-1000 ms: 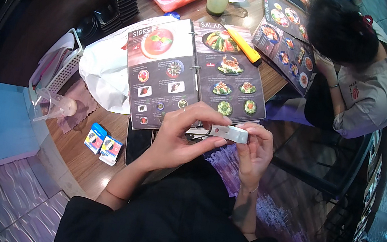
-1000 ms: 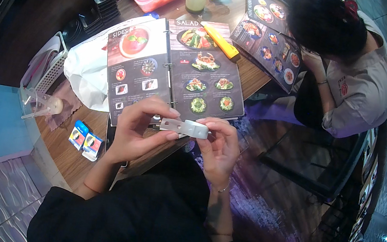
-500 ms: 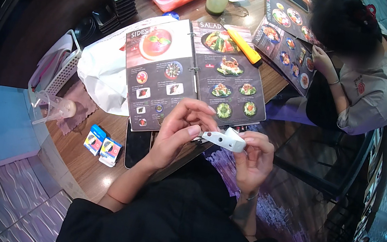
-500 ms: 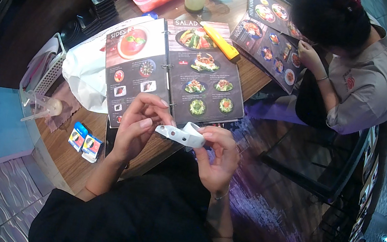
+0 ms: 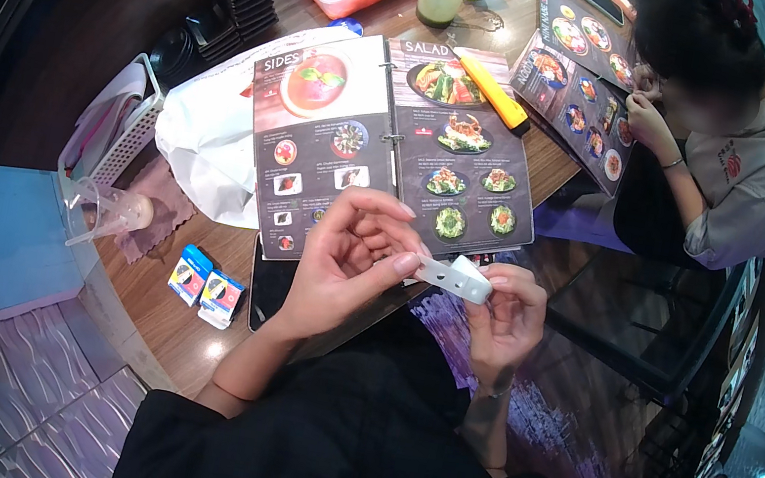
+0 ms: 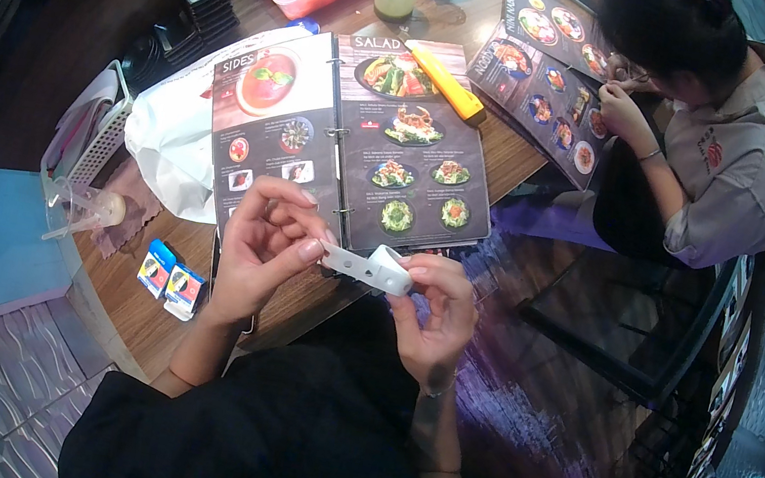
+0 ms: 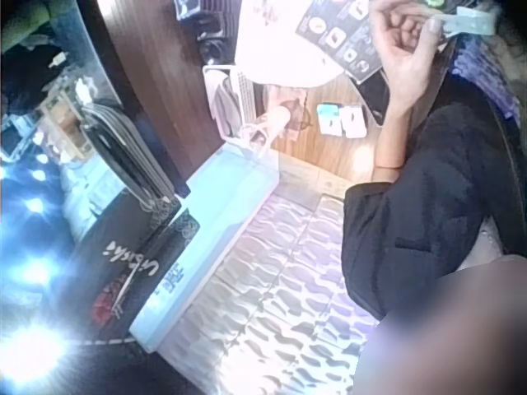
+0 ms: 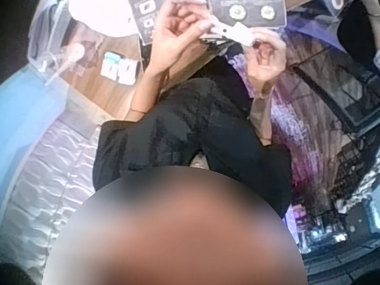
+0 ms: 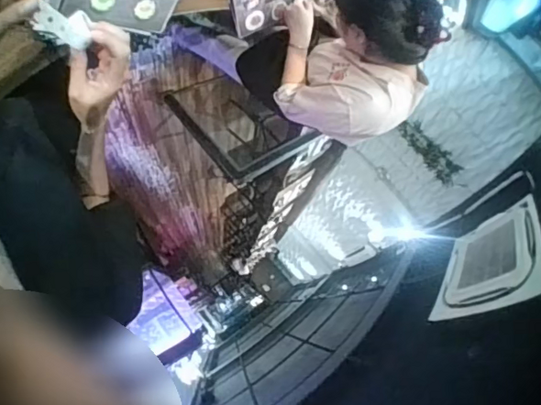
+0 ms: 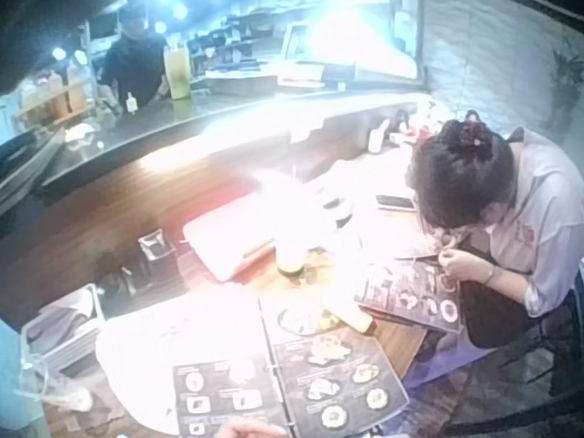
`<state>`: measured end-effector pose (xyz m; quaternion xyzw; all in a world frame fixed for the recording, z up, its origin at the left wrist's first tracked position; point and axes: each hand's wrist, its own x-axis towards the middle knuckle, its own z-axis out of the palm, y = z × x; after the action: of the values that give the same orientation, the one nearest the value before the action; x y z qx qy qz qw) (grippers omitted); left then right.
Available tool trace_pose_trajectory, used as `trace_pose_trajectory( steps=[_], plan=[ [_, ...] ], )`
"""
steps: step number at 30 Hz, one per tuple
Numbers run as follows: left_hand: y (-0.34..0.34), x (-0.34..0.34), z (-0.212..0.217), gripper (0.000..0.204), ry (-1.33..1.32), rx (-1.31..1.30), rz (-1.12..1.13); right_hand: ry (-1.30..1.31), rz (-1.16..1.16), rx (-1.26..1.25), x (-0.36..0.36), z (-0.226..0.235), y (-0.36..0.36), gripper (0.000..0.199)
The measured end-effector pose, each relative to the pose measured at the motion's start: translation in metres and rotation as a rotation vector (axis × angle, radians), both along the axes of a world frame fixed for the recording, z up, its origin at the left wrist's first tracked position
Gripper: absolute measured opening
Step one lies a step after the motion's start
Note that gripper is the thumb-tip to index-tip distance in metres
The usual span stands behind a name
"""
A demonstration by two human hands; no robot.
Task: The person assembles a menu by applying small white stickers to the pages of a ring binder. They flip through the pages, select items, and place stickers on specific spots while another person works on a separate menu nearby.
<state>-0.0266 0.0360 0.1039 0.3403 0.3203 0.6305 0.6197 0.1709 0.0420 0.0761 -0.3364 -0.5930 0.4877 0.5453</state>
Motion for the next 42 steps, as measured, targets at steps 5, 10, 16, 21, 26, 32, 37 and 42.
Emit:
trace_pose_trajectory(
  steps=[5, 10, 16, 21, 26, 32, 37, 42],
  plan=[
    [0.002, -0.004, 0.001, 0.036, -0.010, -0.126, -0.011, -0.032, -0.032, -0.007, -0.001, 0.007, 0.001, 0.037],
    [-0.004, -0.005, 0.008, 0.034, 0.151, -0.020, 0.035, -0.374, -0.219, 0.411, 0.003, 0.013, 0.012, 0.038],
    [-0.009, -0.002, 0.007, 0.032, 0.553, 0.383, 0.311, -0.536, -0.318, 0.824, 0.004, 0.022, 0.023, 0.036],
    [-0.007, -0.002, 0.018, 0.032, 0.824, 0.664, 0.450, -0.484, -0.413, 0.888, 0.000, 0.024, 0.026, 0.036],
    [-0.011, -0.002, 0.020, 0.030, 0.861, 0.670, 0.451, -0.498, -0.407, 0.834, 0.004, 0.027, 0.022, 0.033],
    [-0.002, 0.005, 0.013, 0.017, 0.582, 0.162, 0.249, -0.309, -0.187, 0.294, 0.007, 0.034, 0.017, 0.028],
    [0.010, 0.002, 0.004, 0.020, 0.118, -0.124, -0.196, -0.042, -0.104, -0.126, 0.020, 0.032, 0.003, 0.025],
    [0.008, 0.014, 0.000, 0.023, 0.006, -0.180, -0.323, 0.090, -0.057, -0.060, 0.025, 0.023, 0.010, 0.022]
  ],
)
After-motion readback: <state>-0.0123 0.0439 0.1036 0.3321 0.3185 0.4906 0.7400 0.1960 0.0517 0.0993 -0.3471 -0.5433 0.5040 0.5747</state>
